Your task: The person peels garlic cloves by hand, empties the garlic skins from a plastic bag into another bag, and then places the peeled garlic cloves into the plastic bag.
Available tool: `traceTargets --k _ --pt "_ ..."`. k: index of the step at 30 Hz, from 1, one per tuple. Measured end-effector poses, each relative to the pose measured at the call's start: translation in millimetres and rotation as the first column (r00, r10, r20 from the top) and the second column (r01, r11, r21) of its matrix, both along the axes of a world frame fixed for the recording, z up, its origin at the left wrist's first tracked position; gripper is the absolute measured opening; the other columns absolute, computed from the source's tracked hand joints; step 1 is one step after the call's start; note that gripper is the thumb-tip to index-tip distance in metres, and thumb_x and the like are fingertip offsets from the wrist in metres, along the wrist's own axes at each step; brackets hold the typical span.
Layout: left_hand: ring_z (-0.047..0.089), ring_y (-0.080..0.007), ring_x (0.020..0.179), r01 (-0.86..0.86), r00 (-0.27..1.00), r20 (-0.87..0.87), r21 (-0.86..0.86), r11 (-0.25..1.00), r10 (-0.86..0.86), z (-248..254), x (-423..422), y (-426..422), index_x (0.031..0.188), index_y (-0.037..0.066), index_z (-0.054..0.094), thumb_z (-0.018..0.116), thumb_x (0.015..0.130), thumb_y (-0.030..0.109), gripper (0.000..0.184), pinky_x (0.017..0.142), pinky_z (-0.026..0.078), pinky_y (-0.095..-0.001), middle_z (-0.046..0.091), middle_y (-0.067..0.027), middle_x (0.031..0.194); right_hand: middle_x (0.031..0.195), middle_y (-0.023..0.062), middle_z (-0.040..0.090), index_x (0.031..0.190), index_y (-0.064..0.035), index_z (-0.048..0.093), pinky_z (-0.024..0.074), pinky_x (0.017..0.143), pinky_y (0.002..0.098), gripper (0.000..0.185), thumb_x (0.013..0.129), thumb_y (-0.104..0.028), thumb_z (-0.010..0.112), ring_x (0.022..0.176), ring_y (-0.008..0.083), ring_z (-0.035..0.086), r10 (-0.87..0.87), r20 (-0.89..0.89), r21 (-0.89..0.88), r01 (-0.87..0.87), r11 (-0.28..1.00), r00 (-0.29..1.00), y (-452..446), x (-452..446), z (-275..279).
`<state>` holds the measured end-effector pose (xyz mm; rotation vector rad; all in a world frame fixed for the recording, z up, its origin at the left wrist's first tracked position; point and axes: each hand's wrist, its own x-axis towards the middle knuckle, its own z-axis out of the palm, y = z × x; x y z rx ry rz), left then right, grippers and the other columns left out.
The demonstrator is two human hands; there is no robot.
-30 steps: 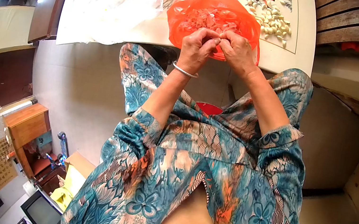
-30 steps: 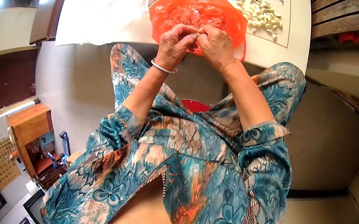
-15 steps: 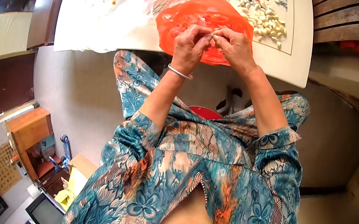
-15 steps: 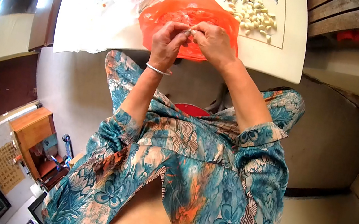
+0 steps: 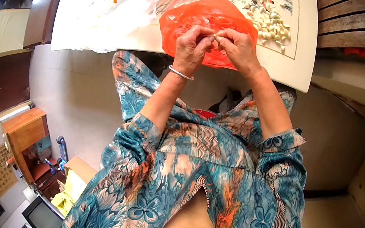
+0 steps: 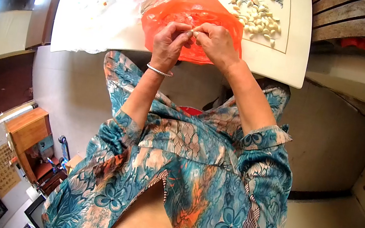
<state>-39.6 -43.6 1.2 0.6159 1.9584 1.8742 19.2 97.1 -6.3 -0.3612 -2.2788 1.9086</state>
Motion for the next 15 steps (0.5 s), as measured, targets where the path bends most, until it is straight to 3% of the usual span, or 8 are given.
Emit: traceTargets --k 1,4,7,10,15 --pt "0.061 -0.0104 0.067 0.010 0.999 -0.041 -0.015 1.000 -0.011 -1 0 0 0.096 -0.003 0.058 0.056 0.086 -0.001 0.010 0.061 0.051 -0.0217 0.063 -0.0068 0.079 0.068 0.0107 0.063 0.083 0.0017 0.063 0.0474 0.060 0.0302 0.015 0.081 -0.012 0.056 0.064 0.0179 0.061 0.014 0.012 0.003 -0.014 1.000 1.000 2 1 3" --pt "0.060 -0.0096 0.066 0.029 0.980 -0.196 -0.069 0.997 -0.042 -6 -1 0 0.095 -0.002 0.058 0.057 0.086 0.000 0.009 0.060 0.051 -0.0214 0.063 -0.0057 0.078 0.071 0.0132 0.063 0.082 0.0003 0.063 0.0485 0.062 0.0343 0.017 0.082 -0.014 0.054 0.067 0.0238 0.062 0.035 0.040 0.083 -0.039 0.996 0.999 5 1 6" --pt "0.060 -0.0092 0.066 0.022 0.978 -0.205 -0.095 0.995 -0.042 -9 2 0 0.093 -0.002 0.059 0.058 0.086 0.000 0.008 0.059 0.050 -0.0211 0.063 -0.0050 0.077 0.073 0.0155 0.064 0.080 -0.0012 0.063 0.0487 0.066 0.0391 0.020 0.082 -0.017 0.052 0.070 0.0306 0.062 -0.009 0.030 0.342 -0.002 0.940 1.000 -1 4 12" --pt "0.060 -0.0097 0.066 0.020 0.984 -0.174 -0.113 0.993 -0.040 -9 5 1 0.094 -0.002 0.059 0.059 0.085 0.002 0.010 0.059 0.050 -0.0216 0.063 -0.0061 0.078 0.076 0.0170 0.064 0.079 -0.0025 0.062 0.0482 0.069 0.0424 0.021 0.082 -0.020 0.050 0.074 0.0351 0.061 -0.039 0.045 0.362 0.020 0.932 0.998 -4 6 16" --pt "0.062 -0.0138 0.070 0.024 0.954 0.290 0.156 0.987 -0.070 1 2 2 0.095 -0.004 0.059 0.059 0.085 0.003 0.012 0.062 0.051 -0.0243 0.064 -0.0100 0.081 0.075 0.0160 0.064 0.082 -0.0024 0.062 0.0487 0.067 0.0392 0.019 0.082 -0.019 0.052 0.072 0.0308 0.063 -0.072 0.047 0.251 0.058 0.966 0.996 -2 6 12"
